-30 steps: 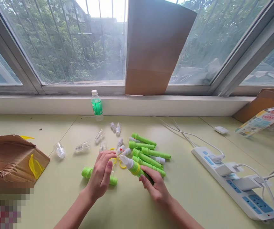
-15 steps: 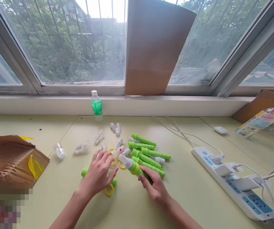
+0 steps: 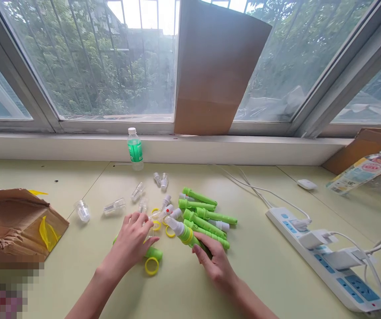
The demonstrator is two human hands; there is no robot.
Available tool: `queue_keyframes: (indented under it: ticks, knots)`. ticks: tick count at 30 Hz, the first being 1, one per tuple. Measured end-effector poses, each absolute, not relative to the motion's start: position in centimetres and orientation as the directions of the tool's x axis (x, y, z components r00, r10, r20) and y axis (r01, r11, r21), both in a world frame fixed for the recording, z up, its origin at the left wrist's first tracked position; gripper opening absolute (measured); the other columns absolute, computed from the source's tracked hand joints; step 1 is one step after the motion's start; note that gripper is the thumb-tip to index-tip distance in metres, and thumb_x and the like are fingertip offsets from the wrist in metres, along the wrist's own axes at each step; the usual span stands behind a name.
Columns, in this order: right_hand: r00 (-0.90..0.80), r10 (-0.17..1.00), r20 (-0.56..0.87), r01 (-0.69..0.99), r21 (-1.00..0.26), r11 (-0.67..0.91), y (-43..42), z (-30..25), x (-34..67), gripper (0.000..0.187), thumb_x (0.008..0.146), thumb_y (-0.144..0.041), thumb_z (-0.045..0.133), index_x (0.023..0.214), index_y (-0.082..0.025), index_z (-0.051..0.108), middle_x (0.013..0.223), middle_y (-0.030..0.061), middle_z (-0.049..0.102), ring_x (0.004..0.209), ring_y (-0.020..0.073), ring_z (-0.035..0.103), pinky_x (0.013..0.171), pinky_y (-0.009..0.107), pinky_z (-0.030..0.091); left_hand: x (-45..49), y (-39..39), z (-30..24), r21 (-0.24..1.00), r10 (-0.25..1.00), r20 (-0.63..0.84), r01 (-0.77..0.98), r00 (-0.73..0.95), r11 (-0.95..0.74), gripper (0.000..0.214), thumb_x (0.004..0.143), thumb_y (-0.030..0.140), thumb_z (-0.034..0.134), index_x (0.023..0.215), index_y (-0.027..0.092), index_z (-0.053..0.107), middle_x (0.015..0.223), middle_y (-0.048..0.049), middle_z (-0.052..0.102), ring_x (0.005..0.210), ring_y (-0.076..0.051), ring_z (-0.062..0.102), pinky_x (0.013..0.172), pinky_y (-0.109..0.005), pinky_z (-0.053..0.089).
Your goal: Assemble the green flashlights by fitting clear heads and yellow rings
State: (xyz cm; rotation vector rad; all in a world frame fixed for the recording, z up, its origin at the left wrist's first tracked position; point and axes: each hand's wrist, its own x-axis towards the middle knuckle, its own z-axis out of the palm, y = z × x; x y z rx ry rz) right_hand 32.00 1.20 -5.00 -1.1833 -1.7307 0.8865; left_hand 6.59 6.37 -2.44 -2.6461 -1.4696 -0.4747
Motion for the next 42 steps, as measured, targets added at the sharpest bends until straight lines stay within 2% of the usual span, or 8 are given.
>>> queue_keyframes:
  ticks: [4,8,12,16,23,30,36,42]
  knots:
    - [-0.2,0.948,0.249,0.375,-0.874,0.309,1.2,-5.2,32.1,0.03,0.094,-0.038,0.047,0.111,-0.018,0.062,0.077,0.0061,0.063,0.06,0.0164,0.056,0.05,0.025,0.047,6.7,6.7,-2.4,0.095,0.749,0.434,0.801,0.501,-0.591,0.022,0.088,0.038,0.057,0.098,0.018,0.056,0.098,-0.0068,0.065,0.091,-0.024,0.061,0.089,-0.047,0.046]
    - [-0.192,0.944,0.268,0.408,-0.853,0.325,1.3,-5.2,32.1,0.028,0.093,-0.036,0.048,0.11,-0.018,0.063,0.082,0.0067,0.066,0.068,0.0188,0.061,0.06,0.027,0.051,6.7,6.9,-2.3,0.157,0.681,0.559,0.746,0.473,-0.647,0.024,0.094,0.036,0.047,0.108,0.018,0.049,0.093,-0.0037,0.067,0.074,-0.017,0.064,0.103,-0.049,0.037]
    - [-0.202,0.922,0.33,0.438,-0.811,0.387,1.4,-5.2,32.0,0.024,0.093,-0.032,0.05,0.107,-0.018,0.063,0.093,0.008,0.068,0.086,0.0223,0.064,0.076,0.031,0.053,6.5,6.6,-1.8,0.24,0.682,0.624,0.736,0.382,-0.633,0.021,0.095,0.03,0.045,0.112,0.017,0.048,0.093,-0.006,0.064,0.084,-0.02,0.06,0.09,-0.043,0.046]
    - [-0.235,0.907,0.35,0.475,-0.773,0.421,1.5,-5.5,32.0,0.024,0.092,-0.03,0.051,0.108,-0.017,0.061,0.092,0.0084,0.068,0.087,0.0228,0.064,0.075,0.031,0.052,6.3,6.1,-1.1,0.303,0.67,0.665,0.7,0.33,-0.646,0.022,0.096,0.024,0.039,0.114,0.016,0.05,0.095,-0.0089,0.06,0.089,-0.022,0.055,0.077,-0.036,0.047]
    - [-0.372,0.847,0.38,0.571,-0.625,0.532,1.3,-5.3,31.7,0.024,0.091,-0.023,0.048,0.111,-0.016,0.059,0.083,0.0078,0.064,0.072,0.0209,0.06,0.063,0.032,0.047,6.3,5.9,-0.9,0.157,0.568,0.682,0.667,0.46,-0.729,0.019,0.092,0.018,0.042,0.107,0.017,0.055,0.071,-0.0036,0.056,0.065,-0.018,0.051,0.054,-0.026,0.039]
    - [-0.479,0.783,0.397,0.661,-0.424,0.619,0.5,-5.5,30.6,0.03,0.091,-0.023,0.047,0.118,-0.015,0.055,0.082,0.0084,0.062,0.068,0.0213,0.057,0.058,0.032,0.042,8.6,4.7,-1.6,0.115,0.545,0.606,0.615,0.579,-0.78,0.029,0.088,0.011,0.041,0.115,0.015,0.049,0.072,-0.0034,0.061,0.061,-0.018,0.054,0.051,-0.027,0.04]
    - [-0.464,0.799,0.381,0.666,-0.445,0.599,0.4,-5.6,30.3,0.029,0.092,-0.023,0.046,0.118,-0.015,0.056,0.082,0.0079,0.063,0.068,0.0204,0.058,0.058,0.031,0.043,9.3,4.7,-2.2,0.237,0.578,0.67,0.603,0.466,-0.761,0.025,0.089,0.012,0.045,0.113,0.017,0.051,0.082,-0.0049,0.066,0.073,-0.017,0.064,0.06,-0.026,0.049]
    - [-0.435,0.829,0.353,0.668,-0.49,0.559,0.7,-5.4,30.7,0.027,0.091,-0.024,0.047,0.115,-0.016,0.057,0.081,0.0075,0.063,0.067,0.0195,0.057,0.058,0.03,0.041,8.7,4.8,-1.8,0.277,0.58,0.742,0.634,0.336,-0.722,0.023,0.086,0.01,0.051,0.108,0.019,0.054,0.08,-0.0026,0.067,0.066,-0.013,0.063,0.058,-0.023,0.049]
